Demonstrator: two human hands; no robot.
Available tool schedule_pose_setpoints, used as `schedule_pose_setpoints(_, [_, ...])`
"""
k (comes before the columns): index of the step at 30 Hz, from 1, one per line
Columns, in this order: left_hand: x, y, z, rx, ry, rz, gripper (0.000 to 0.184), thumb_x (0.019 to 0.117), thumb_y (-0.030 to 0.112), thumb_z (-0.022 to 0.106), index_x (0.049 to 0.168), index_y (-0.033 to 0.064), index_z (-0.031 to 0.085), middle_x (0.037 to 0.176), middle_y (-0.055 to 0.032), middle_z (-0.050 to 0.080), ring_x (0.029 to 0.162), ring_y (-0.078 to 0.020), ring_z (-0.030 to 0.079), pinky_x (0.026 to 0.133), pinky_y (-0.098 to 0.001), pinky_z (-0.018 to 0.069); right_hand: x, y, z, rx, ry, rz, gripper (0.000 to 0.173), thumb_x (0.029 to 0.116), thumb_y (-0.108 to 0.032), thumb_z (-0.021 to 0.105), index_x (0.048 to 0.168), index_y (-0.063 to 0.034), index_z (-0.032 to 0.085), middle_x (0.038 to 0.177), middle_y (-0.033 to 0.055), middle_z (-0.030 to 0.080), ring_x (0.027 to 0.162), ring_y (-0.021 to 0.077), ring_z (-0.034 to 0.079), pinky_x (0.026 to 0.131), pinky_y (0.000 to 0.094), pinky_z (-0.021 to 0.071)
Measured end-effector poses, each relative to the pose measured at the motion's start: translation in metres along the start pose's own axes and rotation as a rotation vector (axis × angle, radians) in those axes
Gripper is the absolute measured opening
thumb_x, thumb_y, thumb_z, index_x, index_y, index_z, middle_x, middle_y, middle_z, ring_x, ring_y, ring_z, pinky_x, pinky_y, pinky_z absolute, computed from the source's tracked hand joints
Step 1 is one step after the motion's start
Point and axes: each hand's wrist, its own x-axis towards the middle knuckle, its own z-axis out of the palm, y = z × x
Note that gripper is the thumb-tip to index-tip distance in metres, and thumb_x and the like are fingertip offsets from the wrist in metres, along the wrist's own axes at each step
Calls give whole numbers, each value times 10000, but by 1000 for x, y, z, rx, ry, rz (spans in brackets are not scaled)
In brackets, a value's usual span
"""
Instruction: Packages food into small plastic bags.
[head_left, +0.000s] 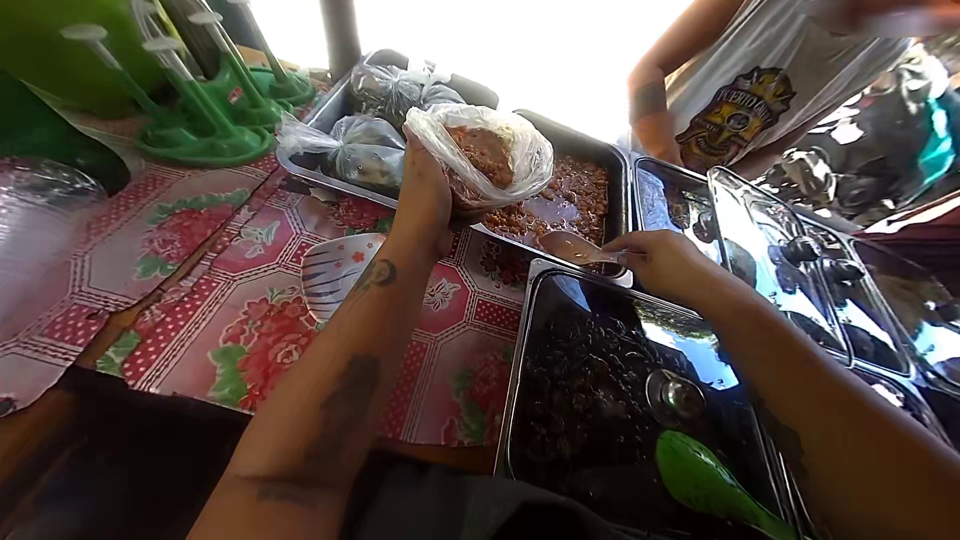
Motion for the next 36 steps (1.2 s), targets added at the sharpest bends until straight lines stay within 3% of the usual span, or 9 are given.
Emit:
schedule_pose_setpoints(7, [-1, 2, -1, -15, -20, 59, 557, 1084, 580, 86, 1620, 428, 63, 1475, -116, 504, 1094, -313, 669, 735, -506, 609, 47, -27, 20, 294, -58, -189, 239, 1021, -19, 574, 1206, -41, 724, 989, 162, 724, 861, 266, 674, 825, 495, 539])
schedule_pose_setpoints(12, [4, -4, -5, -43, -39, 116, 570, 1084, 579, 92, 1618, 379, 113, 1474, -118, 499, 1149, -301, 644, 796, -509, 600, 36, -53, 19, 547, -133, -48, 250, 1054, -60, 551, 1261, -60, 691, 964, 113, 685, 755, 145, 594, 716, 337, 513])
schedule_pose_setpoints(16, [6, -3, -7, 18, -65, 185, 599, 1102, 499, 63, 1643, 242, 78, 1613, -91, 341, 1387, -198, 474, 1094, -439, 461, 27, -53, 1, 621, -87, 47, 249, 1053, -44, 542, 1268, -33, 666, 977, 87, 666, 771, 100, 576, 722, 282, 492])
schedule_pose_setpoints(19, [5, -8, -2, 55, -40, 165, 598, 1098, 524, 84, 1633, 261, 136, 1553, -102, 428, 1321, -228, 538, 1025, -475, 510, 21, -45, -20, 633, 20, 75, 248, 1039, -22, 558, 1259, -22, 673, 951, 85, 674, 741, 98, 573, 719, 278, 494])
schedule_pose_setpoints(23, [9, -19, 7, 134, -109, 204, 627, 1109, 468, 65, 1648, 151, 88, 1651, -126, 282, 1461, -193, 383, 1182, -425, 355, 32, -11, -48, 685, 175, 37, 214, 1002, -39, 631, 1192, -66, 726, 867, 64, 686, 619, 73, 516, 577, 241, 429])
schedule_pose_setpoints(27, [7, -25, 25, 78, -153, 121, 606, 1099, 527, 92, 1600, 209, 219, 1434, -136, 528, 1214, -231, 596, 969, -463, 532, 28, -14, -87, 627, 231, -5, 224, 1014, -59, 623, 1217, -84, 715, 892, 69, 685, 656, 91, 573, 609, 253, 490])
schedule_pose_setpoints(29, [12, -29, 31, 76, -207, 98, 615, 1093, 541, 95, 1614, 227, 183, 1426, -138, 537, 1209, -240, 602, 975, -469, 533, 17, -30, -96, 526, 276, -24, 229, 1017, -77, 626, 1225, -105, 718, 894, 76, 681, 647, 112, 572, 593, 286, 494])
schedule_pose_setpoints(34, [9, -31, 43, 37, -239, 108, 572, 1112, 494, 135, 1593, 204, 236, 1372, -141, 568, 1167, -228, 617, 942, -450, 545, -16, -59, -90, 179, 501, -206, 224, 1022, -105, 618, 1193, -118, 762, 1131, 138, 735, 1035, 286, 696, 925, 541, 528])
schedule_pose_setpoints(36, [17, -41, 41, -7, -285, 195, 584, 1104, 500, 105, 1573, 184, 250, 1300, -134, 590, 1118, -206, 630, 931, -427, 550, -16, -48, -83, 294, 508, -191, 206, 1023, -117, 631, 1186, -115, 758, 957, 96, 728, 786, 197, 662, 726, 425, 547])
